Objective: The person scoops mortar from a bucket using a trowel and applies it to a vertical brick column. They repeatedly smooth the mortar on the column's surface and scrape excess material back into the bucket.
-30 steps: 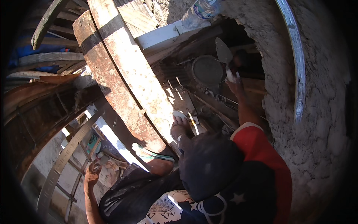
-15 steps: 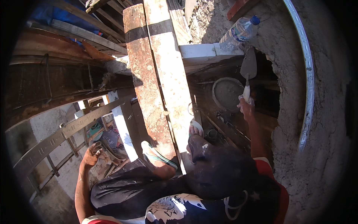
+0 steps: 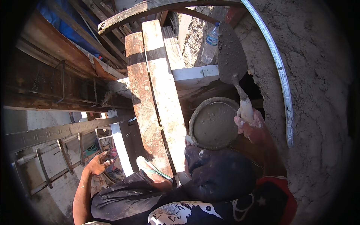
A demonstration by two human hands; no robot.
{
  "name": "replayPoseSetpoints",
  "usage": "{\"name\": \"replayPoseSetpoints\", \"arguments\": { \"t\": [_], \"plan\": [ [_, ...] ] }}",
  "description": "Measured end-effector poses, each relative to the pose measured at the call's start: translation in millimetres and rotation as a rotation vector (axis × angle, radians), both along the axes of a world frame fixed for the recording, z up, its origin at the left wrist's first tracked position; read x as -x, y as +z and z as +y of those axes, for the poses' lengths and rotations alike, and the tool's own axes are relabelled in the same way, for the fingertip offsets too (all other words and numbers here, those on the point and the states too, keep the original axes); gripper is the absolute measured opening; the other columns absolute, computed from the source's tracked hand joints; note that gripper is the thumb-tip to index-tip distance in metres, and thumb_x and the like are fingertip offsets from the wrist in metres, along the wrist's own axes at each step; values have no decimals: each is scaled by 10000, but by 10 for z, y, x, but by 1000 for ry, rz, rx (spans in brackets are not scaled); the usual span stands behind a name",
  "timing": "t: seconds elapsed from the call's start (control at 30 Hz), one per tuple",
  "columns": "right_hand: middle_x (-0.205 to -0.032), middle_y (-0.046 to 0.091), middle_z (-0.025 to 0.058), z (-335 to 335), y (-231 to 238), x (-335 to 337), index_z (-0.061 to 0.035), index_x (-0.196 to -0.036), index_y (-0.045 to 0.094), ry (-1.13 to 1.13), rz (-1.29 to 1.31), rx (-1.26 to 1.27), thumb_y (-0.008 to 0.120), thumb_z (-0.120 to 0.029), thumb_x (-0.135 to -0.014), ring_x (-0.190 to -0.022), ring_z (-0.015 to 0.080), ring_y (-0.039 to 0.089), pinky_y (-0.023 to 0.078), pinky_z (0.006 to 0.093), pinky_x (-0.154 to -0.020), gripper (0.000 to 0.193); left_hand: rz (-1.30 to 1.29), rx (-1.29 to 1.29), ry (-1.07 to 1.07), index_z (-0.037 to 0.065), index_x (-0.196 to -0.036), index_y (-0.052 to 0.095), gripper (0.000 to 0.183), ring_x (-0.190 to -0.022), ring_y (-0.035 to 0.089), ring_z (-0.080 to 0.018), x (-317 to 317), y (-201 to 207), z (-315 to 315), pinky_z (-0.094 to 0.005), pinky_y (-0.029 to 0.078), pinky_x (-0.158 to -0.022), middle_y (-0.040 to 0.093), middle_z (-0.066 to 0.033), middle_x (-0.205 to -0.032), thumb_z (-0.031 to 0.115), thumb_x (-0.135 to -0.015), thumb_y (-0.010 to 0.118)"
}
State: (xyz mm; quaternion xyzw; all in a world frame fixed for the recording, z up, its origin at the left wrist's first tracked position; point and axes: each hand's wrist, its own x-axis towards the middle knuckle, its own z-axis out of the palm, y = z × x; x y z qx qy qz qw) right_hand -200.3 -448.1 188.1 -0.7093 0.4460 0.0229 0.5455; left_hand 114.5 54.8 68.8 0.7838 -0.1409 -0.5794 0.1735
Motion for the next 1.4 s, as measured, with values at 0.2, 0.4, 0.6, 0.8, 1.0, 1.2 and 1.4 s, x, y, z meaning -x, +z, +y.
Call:
{"name": "replayPoseSetpoints", "arguments": {
  "t": [0.2, 0.4, 0.6, 0.8, 1.0, 1.2, 1.4],
  "plan": [
    [-850, 608, 43, 386, 71, -558, -31, -1092, 601, 283, -387, -229, 705, -245, -914, -796, 129, 586, 489, 320, -738, 297, 50, 62, 19, -45, -1489, 394, 588, -1352, 492, -306, 99, 421, -373, -402, 390, -1141, 522, -207, -1452, 199, -1002, 614],
    [-1052, 687, 236, 467, 377, -981, 19, -1264, 582, 503, -424, -82, 707, -298, -888, -995, 341, 687, 519, 428, -899, 507, 124, 158, 11, -11, -1460, 448, 541, -1198, 575, -232, -36, -133, -495, -365, 460, -1043, 591, -138, -1358, 174, -998, 659],
    [-1077, 666, 276, 736, -164, -1612, 55, -1293, 539, 647, -577, -147, 731, -296, -807, -1059, 408, 661, 529, 492, -895, 629, 82, 75, 278, -22, -1442, 460, 493, -1186, 560, -172, 23, 231, -352, -289, 450, -976, 600, -113, -1332, 117, -1002, 632],
    [-793, 648, 267, 997, -465, -1758, 99, -1130, 561, 529, -775, -174, 767, -222, -762, -776, 423, 694, 549, 461, -686, 530, 60, 113, 189, -36, -1335, 487, 448, -1101, 592, -188, -31, -157, -37, -352, 465, -983, 661, -110, -1234, 216, -1006, 659],
    [-965, 641, 269, 1600, -1130, -1787, 102, -1117, 561, 352, -1099, 498, 761, -237, -796, -874, 389, 659, 524, 435, -758, 508, -101, 44, 12, -37, -1319, 498, 415, -1122, 616, -239, -110, -266, 136, -372, 478, -979, 666, -146, -1238, 52, -940, 642],
    [-884, 614, 199, 1631, -1152, -1719, 43, -993, 578, 368, -952, 23, 729, -222, -830, -808, 281, 614, 498, 413, -714, 347, 29, 252, 109, -38, -1356, 510, 394, -1179, 600, -230, -32, -1, -719, -396, 444, -1041, 646, -141, -1285, 87, -993, 598],
    [-1050, 574, 233, 1607, -1515, -1593, 12, -1056, 618, 438, -513, -97, 704, -302, -861, -974, 345, 578, 473, 456, -834, 379, 146, 318, 213, 5, -1484, 423, 576, -1202, 577, -233, -59, -85, -842, -394, 431, -1040, 609, -144, -1335, 360, -1039, 511]
  ]
}}
